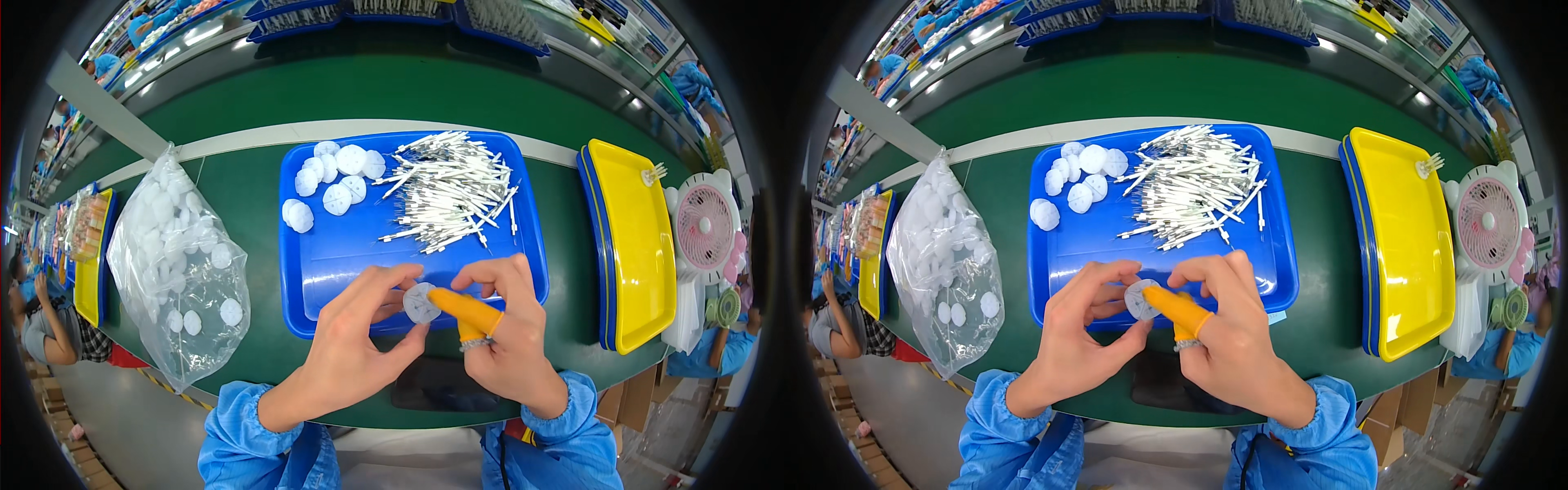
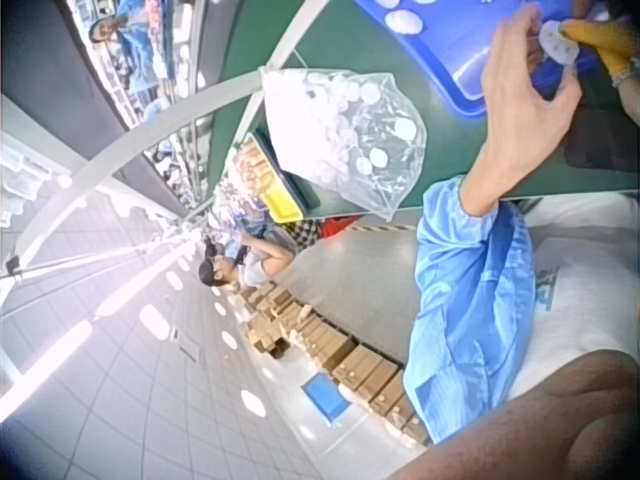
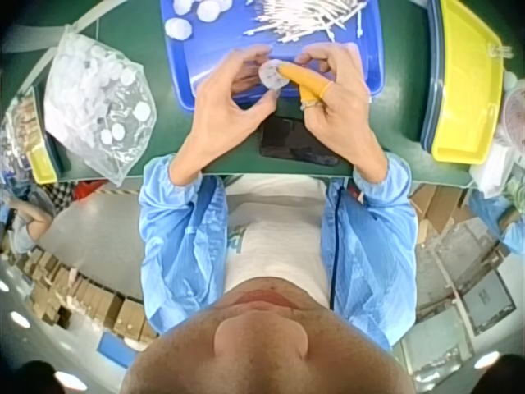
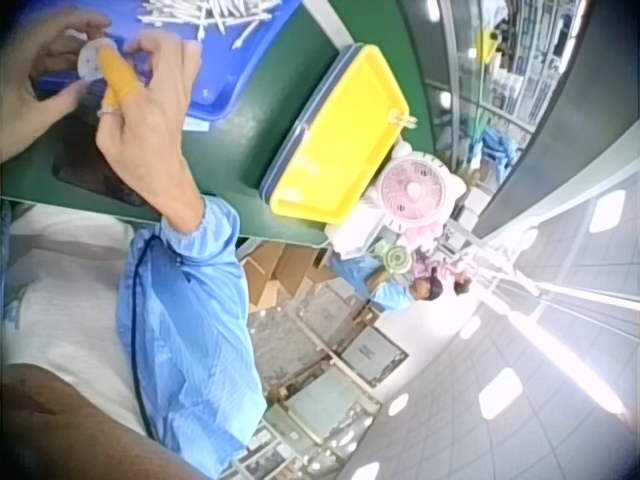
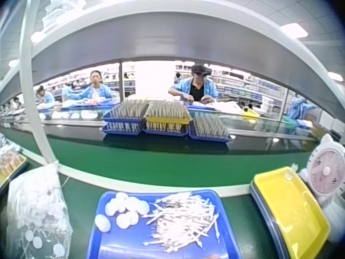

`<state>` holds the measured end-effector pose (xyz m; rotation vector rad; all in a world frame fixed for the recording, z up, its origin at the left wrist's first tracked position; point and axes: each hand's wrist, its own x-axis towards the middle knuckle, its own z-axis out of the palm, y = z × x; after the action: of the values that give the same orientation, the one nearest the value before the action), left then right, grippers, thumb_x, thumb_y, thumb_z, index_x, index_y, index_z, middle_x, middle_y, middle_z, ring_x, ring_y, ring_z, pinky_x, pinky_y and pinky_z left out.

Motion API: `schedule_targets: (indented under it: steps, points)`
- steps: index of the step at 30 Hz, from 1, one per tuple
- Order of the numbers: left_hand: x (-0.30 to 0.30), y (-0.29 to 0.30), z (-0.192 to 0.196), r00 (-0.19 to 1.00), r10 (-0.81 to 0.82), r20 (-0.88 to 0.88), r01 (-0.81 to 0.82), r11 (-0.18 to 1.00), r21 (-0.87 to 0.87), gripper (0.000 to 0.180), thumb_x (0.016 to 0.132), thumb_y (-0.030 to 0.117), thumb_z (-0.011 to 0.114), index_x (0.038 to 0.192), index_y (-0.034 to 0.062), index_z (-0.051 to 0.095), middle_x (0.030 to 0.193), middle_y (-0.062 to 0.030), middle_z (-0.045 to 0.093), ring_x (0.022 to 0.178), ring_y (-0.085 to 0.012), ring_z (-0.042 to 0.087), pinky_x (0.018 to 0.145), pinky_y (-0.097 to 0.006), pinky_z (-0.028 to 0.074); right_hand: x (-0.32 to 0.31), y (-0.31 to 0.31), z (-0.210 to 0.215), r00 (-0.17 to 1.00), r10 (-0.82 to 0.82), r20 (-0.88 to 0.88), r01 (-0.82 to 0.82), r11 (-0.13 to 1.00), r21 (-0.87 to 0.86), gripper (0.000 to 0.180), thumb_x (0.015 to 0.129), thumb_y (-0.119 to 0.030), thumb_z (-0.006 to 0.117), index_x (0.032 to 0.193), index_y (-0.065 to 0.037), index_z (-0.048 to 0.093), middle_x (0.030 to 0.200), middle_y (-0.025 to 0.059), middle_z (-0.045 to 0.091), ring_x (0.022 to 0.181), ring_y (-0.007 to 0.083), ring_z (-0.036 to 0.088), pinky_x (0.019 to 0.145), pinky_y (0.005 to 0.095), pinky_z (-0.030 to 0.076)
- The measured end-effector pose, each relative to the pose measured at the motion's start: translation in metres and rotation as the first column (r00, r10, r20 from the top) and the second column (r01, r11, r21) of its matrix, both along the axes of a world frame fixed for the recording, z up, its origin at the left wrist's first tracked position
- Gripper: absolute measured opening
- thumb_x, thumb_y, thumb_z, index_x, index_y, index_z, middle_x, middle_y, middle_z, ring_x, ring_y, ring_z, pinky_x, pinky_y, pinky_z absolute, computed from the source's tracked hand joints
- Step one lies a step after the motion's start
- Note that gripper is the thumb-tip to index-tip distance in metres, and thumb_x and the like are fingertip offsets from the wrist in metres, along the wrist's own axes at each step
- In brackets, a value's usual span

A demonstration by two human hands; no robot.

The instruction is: The person inserts white plastic sticks into small white circular discs using a yellow tool. They pick up a disc and a stick, use the tool to push the stick into the disc, and then place the assembled unit into a yellow tray. This process is repeated continuously throughout the video.

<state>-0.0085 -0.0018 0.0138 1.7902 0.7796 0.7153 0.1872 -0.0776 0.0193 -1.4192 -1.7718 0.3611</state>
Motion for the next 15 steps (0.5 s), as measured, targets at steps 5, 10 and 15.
schedule_targets:
  steps: [5, 10, 15]
  points:
    - [0.0002, 0.0004, 0.0001, 1.000, 0.005, -0.010, -0.005, 1.000, -0.011, 0.059, 0.081, -0.008, 0.082, 0.136, 0.0004, 0.063, 0.125, -0.0141, 0.068, 0.113, -0.0249, 0.076, 0.095, -0.037, 0.066, -0.0006, -0.0010, 0.0026, 0.999, 0.033, 0.006, -0.033, 0.999, -0.004, 0.056, 0.057, 0.011, 0.065, 0.110, 0.004, 0.081, 0.114, 0.0113, 0.064, 0.093, 0.0308, 0.051, 0.072, 0.0379, 0.047]
    - [-0.0001, 0.0004, -0.0006, 1.000, 0.003, -0.017, -0.003, 1.000, -0.010, 0.060, 0.081, -0.007, 0.083, 0.137, 0.0007, 0.062, 0.125, -0.0139, 0.068, 0.113, -0.0251, 0.076, 0.094, -0.037, 0.066, -0.0055, -0.0006, 0.0041, 0.999, 0.043, 0.017, -0.043, 0.999, -0.003, 0.055, 0.057, 0.011, 0.065, 0.109, 0.004, 0.081, 0.114, 0.0119, 0.064, 0.093, 0.0312, 0.051, 0.073, 0.0377, 0.047]
    - [0.0020, -0.0020, 0.0027, 1.000, 0.027, -0.007, -0.027, 0.999, -0.028, 0.056, 0.083, -0.006, 0.080, 0.135, -0.0001, 0.062, 0.118, -0.0159, 0.068, 0.107, -0.0301, 0.077, 0.094, -0.040, 0.067, -0.0068, -0.0008, 0.0006, 0.998, 0.047, 0.029, -0.048, 0.999, 0.021, 0.051, 0.056, 0.011, 0.066, 0.104, 0.006, 0.080, 0.114, 0.0143, 0.064, 0.092, 0.0318, 0.052, 0.075, 0.0396, 0.047]
